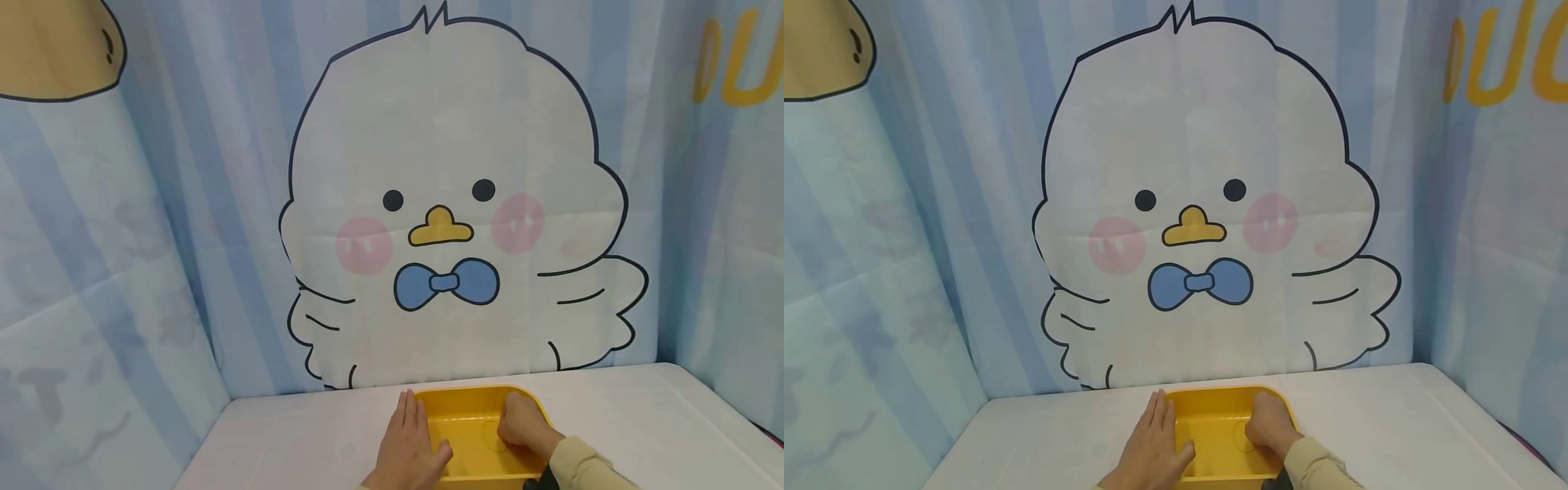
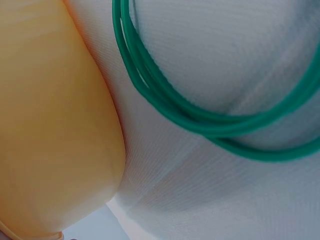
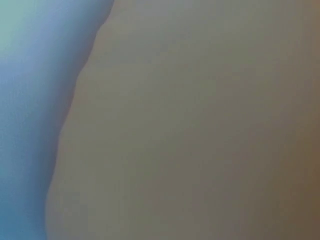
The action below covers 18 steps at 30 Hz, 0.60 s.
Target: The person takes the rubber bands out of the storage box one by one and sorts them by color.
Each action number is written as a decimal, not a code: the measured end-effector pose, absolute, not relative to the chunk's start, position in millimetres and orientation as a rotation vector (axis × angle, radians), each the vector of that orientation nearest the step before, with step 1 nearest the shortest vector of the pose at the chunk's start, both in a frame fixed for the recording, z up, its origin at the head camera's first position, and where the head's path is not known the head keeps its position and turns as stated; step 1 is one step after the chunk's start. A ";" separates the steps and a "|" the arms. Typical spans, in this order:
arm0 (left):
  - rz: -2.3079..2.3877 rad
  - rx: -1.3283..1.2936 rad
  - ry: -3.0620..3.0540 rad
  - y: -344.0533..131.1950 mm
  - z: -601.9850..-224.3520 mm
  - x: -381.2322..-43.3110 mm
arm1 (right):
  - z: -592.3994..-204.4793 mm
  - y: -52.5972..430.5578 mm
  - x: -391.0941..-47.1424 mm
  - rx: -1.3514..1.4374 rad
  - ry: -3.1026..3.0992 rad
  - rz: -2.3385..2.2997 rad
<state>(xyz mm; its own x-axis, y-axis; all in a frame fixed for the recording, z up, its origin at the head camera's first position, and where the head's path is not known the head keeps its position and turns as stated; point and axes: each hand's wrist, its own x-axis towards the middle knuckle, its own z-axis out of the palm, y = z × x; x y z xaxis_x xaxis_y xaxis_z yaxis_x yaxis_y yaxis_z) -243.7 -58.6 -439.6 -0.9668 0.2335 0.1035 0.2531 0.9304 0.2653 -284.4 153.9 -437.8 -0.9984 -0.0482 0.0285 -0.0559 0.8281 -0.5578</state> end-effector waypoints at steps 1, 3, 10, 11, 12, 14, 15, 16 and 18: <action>-0.429 -0.381 -3.016 -58.7 -439.8 -243.8 | -437.2 153.8 -284.2 0.080 -2.994 0.919; -0.434 -0.378 -3.015 -58.8 -440.2 -244.2 | -436.3 153.5 -283.9 0.075 -3.004 0.925; -0.448 -0.381 -3.005 -58.4 -441.2 -244.4 | -434.7 153.5 -283.8 0.061 -3.005 0.958; -0.448 -0.381 -3.004 -58.4 -441.1 -244.1 | -434.5 153.6 -283.8 0.057 -3.004 0.969; -0.449 -0.382 -3.003 -58.5 -440.9 -243.8 | -434.5 153.7 -284.0 0.050 -3.004 0.984; -0.446 -0.383 -3.005 -58.5 -440.6 -243.5 | -434.0 154.0 -284.4 0.039 -3.007 1.015; -0.443 -0.384 -3.006 -58.6 -440.3 -243.4 | -433.7 154.1 -284.7 0.026 -3.007 1.029; -0.440 -0.382 -3.008 -58.6 -440.1 -243.3 | -433.2 154.2 -284.8 0.010 -3.011 1.048; -0.428 -0.381 -3.010 -58.8 -439.6 -243.1 | -432.2 154.7 -285.6 -0.023 -3.016 1.090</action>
<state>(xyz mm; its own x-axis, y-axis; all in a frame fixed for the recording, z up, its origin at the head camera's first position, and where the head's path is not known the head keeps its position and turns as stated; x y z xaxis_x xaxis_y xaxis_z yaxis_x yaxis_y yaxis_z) -243.1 -58.8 -439.6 -0.9661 0.2333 0.1107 0.2549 0.9301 0.2645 -285.6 154.7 -432.2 -0.9978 -0.0087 -0.0661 0.0355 0.7689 -0.6384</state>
